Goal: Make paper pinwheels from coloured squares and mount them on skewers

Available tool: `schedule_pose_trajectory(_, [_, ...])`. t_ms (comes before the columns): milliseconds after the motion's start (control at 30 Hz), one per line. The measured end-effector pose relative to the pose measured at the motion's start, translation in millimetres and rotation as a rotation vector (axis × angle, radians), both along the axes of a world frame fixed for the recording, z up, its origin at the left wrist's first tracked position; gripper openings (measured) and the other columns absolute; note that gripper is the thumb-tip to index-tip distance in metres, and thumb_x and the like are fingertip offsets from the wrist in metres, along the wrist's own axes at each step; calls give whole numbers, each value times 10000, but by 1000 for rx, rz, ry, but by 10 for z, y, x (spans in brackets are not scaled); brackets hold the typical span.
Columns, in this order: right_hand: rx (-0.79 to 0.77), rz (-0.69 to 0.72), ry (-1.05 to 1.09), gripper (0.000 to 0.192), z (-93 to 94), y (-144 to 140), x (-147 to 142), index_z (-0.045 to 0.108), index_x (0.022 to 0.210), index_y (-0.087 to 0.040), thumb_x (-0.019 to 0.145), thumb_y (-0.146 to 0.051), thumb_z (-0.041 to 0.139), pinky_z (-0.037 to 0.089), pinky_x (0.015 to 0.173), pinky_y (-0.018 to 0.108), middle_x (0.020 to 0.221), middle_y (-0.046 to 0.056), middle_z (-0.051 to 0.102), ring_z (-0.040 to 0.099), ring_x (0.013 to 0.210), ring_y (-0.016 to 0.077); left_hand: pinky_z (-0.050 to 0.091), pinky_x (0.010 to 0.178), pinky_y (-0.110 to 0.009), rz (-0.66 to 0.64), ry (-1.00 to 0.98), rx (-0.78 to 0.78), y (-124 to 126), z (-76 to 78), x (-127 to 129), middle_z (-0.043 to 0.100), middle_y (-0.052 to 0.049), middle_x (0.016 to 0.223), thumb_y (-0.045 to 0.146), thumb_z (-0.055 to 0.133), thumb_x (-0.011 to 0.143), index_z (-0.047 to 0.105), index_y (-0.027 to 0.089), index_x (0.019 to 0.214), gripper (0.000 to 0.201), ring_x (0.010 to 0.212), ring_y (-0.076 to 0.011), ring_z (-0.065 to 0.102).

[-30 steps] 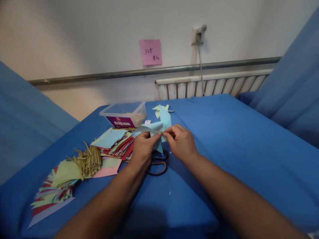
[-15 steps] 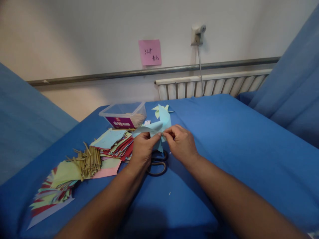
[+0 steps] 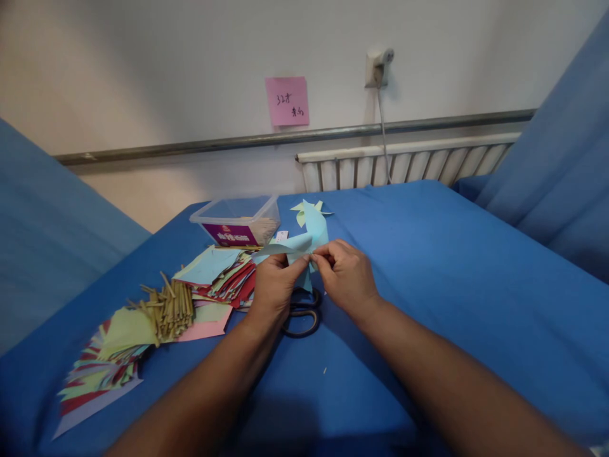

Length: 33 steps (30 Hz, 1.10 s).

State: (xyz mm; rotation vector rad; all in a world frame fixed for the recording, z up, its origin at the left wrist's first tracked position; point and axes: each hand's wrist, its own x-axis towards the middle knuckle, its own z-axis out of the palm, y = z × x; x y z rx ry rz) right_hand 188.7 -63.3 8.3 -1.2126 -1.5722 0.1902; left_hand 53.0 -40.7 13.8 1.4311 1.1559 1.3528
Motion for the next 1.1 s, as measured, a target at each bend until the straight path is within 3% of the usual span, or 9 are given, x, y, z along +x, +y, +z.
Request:
schedule_pose_trajectory(367, [-113,13,108,80,30,-13,-12,691,772,-211,812,-261,642,490,621,291,752,18,695,634,646,158,430,629,-242,141,214,108,-89,88,11,678,-1,667,279,674,691,733,160,721,137,653,-152,581])
schedule_pose_trajectory(633, [-194,45,223,92,0,34,-9,690,747,-206,779,-287,662,483,620,289,715,7,675,609,630,155,421,622,-233,116,138,161,-97,82,14,649,13,666,213,668,663,730,159,763,130,628,-130,536])
schedule_pose_trajectory(867, [-122,74,274,115,58,48,7,670,693,-216,759,-308,688,442,958,401,1098,64,670,624,1059,229,419,612,-231,94,112,153,-101,92,14,648,17,644,198,663,664,731,156,746,114,614,-124,522])
schedule_pose_trajectory(1000, [-187,125,364,146,27,74,7,639,777,-209,743,-335,705,475,911,405,945,48,700,657,934,213,432,617,-239,109,128,127,-108,126,9,663,7,651,219,677,661,736,160,720,103,627,-140,553])
schedule_pose_trajectory(1100, [-204,147,465,346,1,95,5,603,978,-211,698,-346,756,517,853,387,954,54,702,659,937,214,438,616,-245,107,129,100,-116,154,9,675,-2,669,239,686,658,740,160,691,102,633,-148,569])
